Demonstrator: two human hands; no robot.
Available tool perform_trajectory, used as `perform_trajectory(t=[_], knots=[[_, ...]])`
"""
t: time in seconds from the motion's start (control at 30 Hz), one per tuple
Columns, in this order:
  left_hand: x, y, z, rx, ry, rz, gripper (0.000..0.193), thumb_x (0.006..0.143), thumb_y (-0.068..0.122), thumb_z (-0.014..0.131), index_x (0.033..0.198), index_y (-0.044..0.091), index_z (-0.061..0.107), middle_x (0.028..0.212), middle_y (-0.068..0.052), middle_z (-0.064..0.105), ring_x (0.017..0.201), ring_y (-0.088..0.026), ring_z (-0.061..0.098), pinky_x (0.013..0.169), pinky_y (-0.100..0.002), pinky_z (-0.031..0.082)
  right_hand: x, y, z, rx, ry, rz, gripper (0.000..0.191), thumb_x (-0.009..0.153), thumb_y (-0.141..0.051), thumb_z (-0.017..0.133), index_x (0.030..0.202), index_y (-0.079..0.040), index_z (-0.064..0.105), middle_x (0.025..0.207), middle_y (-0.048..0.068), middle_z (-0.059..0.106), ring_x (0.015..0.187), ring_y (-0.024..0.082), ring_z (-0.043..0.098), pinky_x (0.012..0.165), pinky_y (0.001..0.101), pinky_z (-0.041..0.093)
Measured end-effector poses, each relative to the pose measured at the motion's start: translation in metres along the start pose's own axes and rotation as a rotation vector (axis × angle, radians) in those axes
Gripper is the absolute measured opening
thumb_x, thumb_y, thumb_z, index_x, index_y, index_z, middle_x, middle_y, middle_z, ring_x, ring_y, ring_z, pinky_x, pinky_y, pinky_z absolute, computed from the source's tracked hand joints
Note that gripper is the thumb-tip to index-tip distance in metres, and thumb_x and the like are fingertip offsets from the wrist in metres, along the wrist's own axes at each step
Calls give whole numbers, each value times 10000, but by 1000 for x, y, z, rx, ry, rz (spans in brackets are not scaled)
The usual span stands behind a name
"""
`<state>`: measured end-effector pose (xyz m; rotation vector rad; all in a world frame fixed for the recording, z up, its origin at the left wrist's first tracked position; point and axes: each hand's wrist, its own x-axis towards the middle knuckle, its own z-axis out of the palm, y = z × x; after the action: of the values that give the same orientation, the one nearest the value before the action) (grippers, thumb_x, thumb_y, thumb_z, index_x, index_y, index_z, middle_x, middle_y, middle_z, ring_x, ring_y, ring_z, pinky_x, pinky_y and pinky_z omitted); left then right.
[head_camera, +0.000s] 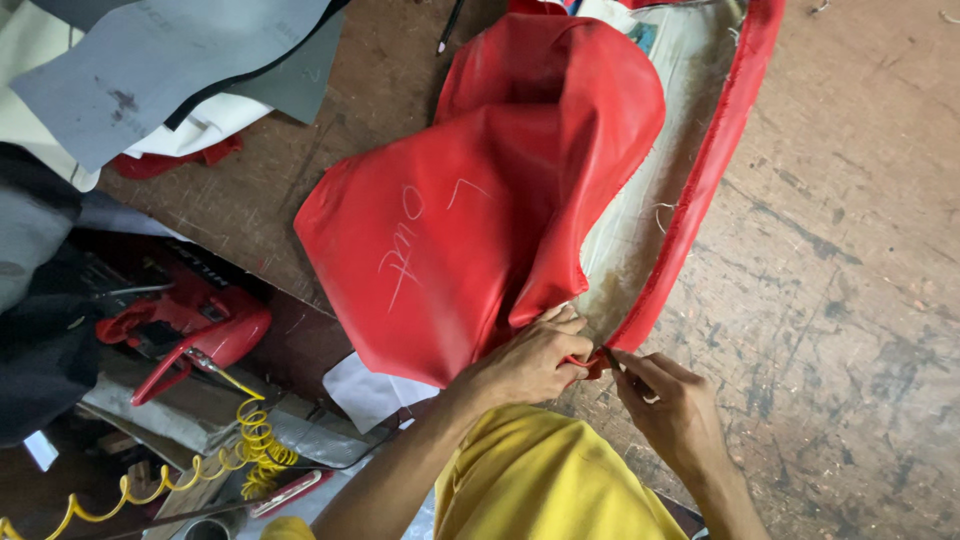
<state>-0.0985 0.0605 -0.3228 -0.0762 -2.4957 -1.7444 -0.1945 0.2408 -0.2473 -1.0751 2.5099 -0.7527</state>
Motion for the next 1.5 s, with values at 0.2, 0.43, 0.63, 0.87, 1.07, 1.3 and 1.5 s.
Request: perform_trajectory(t=[0.2, 0.43, 0.63, 0.87, 1.07, 1.3, 1.5], knots=[[0, -8, -3, -41, -87, -22, 94, 838, 104, 710, 809, 35, 652, 1317, -316, 568, 1389, -437, 458, 1214, -490, 285, 9, -3, 2, 4, 34, -33, 272, 824, -52, 765, 1096, -42, 762, 835, 79, 742, 622, 147, 728, 584, 296, 587], [-3, -20, -2, -20, -132, -22, 97, 869, 110, 686, 812, 46, 642, 1418, -265, 587, 1494, -444, 388, 1274, -464, 254, 0, -1, 4, 21, -10, 10, 286, 821, -56, 764, 1107, -54, 767, 774, 77, 727, 602, 147, 721, 590, 297, 587], [-7, -18, -3, -51, -220, -114, 133, 849, 193, 734, 919, 80, 729, 1586, -262, 378, 1538, -429, 189, 1231, -479, 199, 9, -3, 12, 53, 25, -57, 297, 832, -54, 765, 1128, -31, 748, 849, 98, 735, 658, 155, 733, 598, 306, 584], [-6, -20, -14, -60, -305, -139, 168, 865, 225, 763, 950, 82, 736, 1625, -233, 344, 1579, -404, 127, 1256, -484, 167, -5, -2, 4, 17, -3, -1, 261, 815, -48, 765, 1076, -41, 758, 768, 78, 716, 604, 151, 725, 593, 300, 587], [-6, -25, -13, -72, -311, -123, 178, 858, 239, 765, 956, 93, 733, 1626, -236, 352, 1579, -405, 133, 1261, -482, 163, -7, 0, 10, 38, -46, 30, 309, 797, -37, 764, 1105, -65, 763, 777, 74, 723, 600, 164, 721, 579, 309, 578], [-8, -29, -19, -47, -384, -71, 188, 810, 255, 800, 915, 106, 754, 1651, -227, 291, 1586, -384, 90, 1264, -467, 143, 8, -9, 16, 14, -16, -36, 301, 820, -40, 762, 1121, -51, 756, 831, 86, 732, 656, 168, 738, 602, 316, 587], [-8, -39, -20, -71, -404, -31, 213, 812, 276, 799, 943, 113, 760, 1656, -230, 285, 1592, -379, 90, 1268, -466, 142, -14, -4, 10, 46, -39, 28, 302, 808, -36, 758, 1108, -69, 754, 798, 70, 731, 638, 149, 751, 609, 295, 602]])
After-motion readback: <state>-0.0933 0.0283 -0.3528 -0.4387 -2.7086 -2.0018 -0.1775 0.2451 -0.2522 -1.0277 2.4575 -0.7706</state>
